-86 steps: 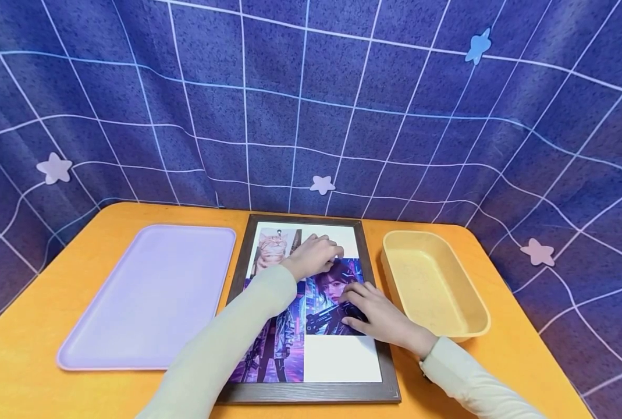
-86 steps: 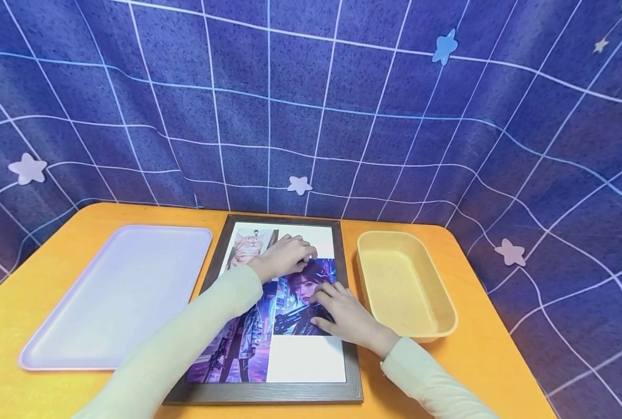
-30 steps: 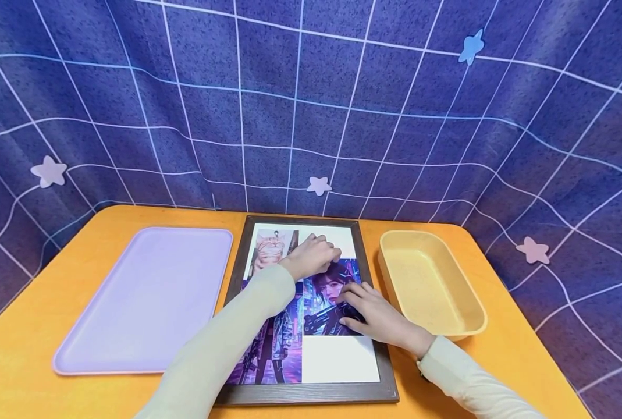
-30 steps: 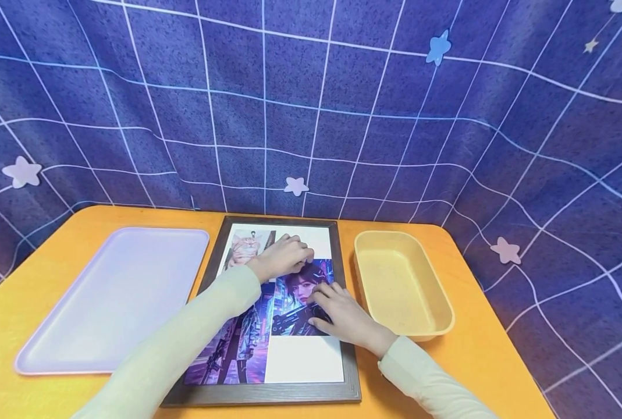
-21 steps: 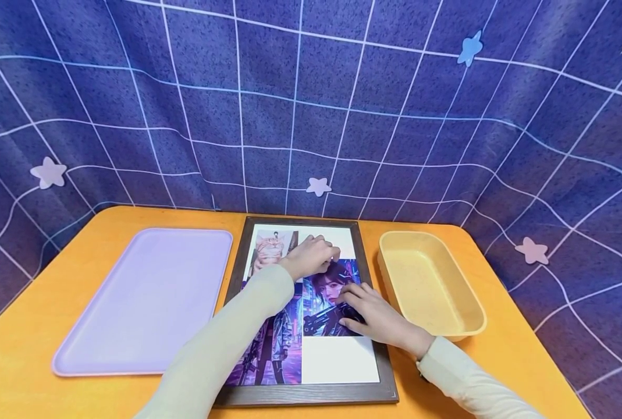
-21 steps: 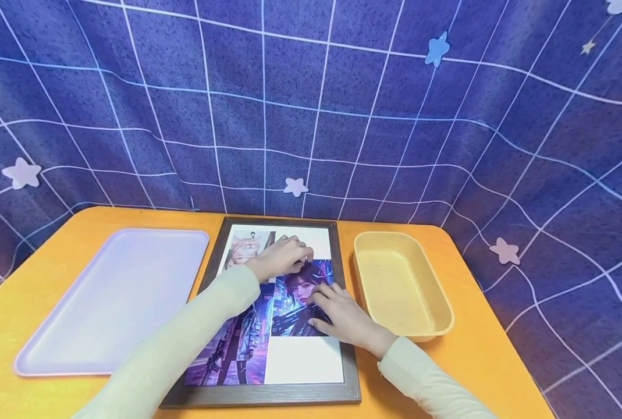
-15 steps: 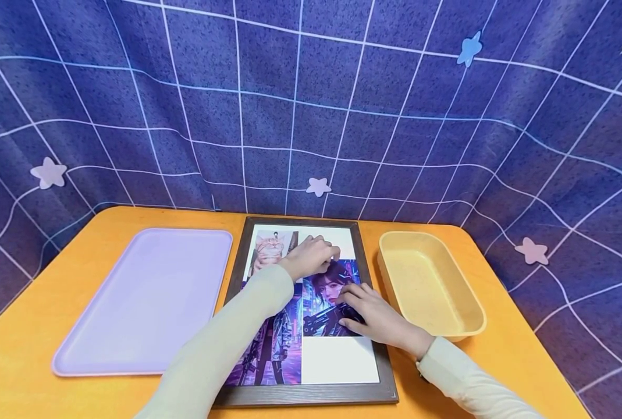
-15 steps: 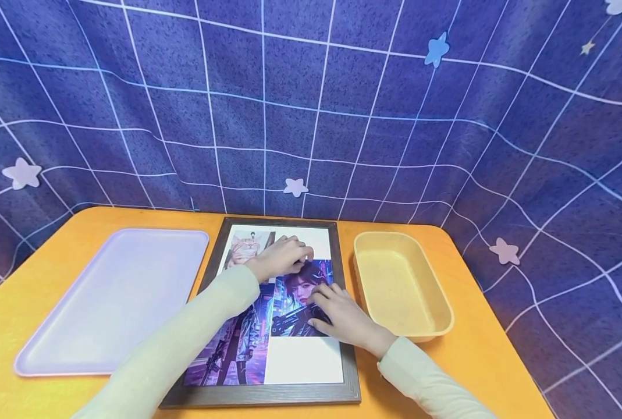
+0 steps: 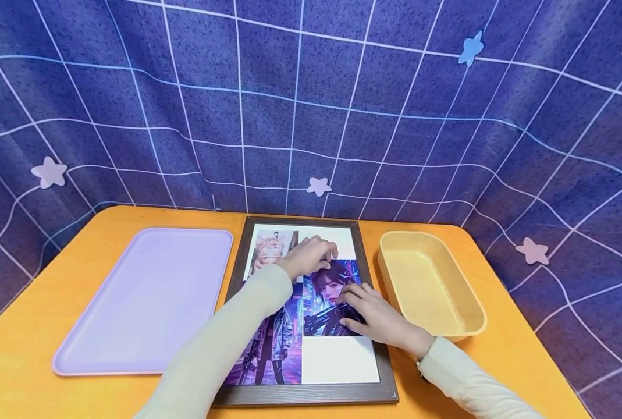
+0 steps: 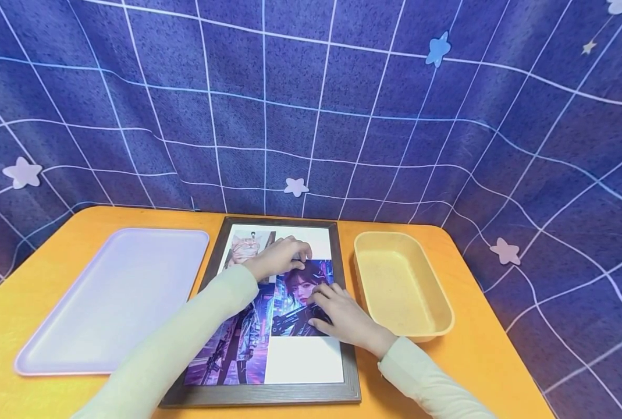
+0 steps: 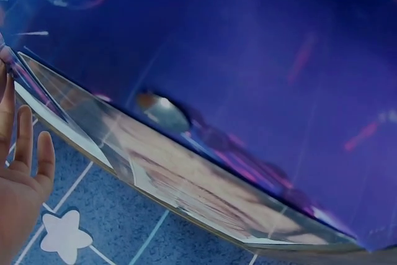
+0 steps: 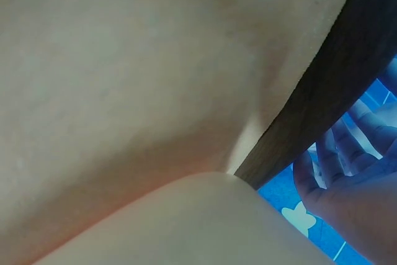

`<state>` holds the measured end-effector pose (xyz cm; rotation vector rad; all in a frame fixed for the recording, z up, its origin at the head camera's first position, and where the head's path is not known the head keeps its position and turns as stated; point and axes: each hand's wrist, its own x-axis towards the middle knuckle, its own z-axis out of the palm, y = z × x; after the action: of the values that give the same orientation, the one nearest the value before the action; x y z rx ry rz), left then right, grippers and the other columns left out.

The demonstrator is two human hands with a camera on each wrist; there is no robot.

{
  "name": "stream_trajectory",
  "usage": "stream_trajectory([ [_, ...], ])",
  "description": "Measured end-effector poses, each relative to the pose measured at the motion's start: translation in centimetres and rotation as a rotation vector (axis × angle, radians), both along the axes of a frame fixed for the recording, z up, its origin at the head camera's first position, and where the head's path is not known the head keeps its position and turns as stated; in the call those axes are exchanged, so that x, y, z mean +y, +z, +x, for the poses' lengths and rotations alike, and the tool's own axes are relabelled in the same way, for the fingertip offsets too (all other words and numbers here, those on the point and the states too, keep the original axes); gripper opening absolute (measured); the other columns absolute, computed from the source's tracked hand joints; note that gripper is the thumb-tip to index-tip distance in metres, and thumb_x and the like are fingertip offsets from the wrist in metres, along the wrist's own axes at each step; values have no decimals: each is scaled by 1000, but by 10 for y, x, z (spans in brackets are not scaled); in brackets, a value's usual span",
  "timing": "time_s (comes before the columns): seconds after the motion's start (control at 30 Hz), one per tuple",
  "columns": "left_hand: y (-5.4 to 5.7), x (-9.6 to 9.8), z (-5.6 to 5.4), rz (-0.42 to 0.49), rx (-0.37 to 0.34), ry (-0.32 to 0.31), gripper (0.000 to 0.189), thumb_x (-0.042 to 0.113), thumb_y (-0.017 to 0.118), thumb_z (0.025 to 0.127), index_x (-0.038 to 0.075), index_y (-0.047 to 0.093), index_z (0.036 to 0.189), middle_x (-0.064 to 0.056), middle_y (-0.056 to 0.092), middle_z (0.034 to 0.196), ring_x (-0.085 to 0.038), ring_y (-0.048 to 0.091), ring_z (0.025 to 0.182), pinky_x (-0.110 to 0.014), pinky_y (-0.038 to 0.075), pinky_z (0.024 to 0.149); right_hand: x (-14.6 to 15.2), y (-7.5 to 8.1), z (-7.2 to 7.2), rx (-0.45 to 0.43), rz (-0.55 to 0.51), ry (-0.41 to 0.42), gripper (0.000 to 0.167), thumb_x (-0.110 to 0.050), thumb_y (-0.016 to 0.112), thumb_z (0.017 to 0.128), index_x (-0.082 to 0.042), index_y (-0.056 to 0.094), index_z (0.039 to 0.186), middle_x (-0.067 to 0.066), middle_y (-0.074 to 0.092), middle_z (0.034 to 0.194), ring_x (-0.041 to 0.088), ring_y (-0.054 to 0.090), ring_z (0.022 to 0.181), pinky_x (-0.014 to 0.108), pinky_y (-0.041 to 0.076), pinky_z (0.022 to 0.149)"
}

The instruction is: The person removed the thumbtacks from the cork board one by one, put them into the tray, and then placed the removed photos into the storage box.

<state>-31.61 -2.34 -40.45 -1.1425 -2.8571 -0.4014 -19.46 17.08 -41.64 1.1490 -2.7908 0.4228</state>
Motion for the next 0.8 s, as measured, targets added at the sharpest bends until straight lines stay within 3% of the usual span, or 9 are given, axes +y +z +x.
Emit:
stream_trajectory([
  [0.43,-2,1,0,12,-2,3,20,16,66,83,18,64,102,5,66,88,-12,59,87,-31,47,79,0,0,0,3,12,-5,36,-32,64,84,-14,59,114,0,54,115,14,43,100,34,42,87],
  [0.8,-4,-1,2,6,81,-65,11,12,64,83,15,67,93,3,64,85,-12,58,80,-31,45,77,0,0,0,-13,9,-9,36,-33,64,84,-15,59,114,-1,54,115,14,43,100,34,42,87],
])
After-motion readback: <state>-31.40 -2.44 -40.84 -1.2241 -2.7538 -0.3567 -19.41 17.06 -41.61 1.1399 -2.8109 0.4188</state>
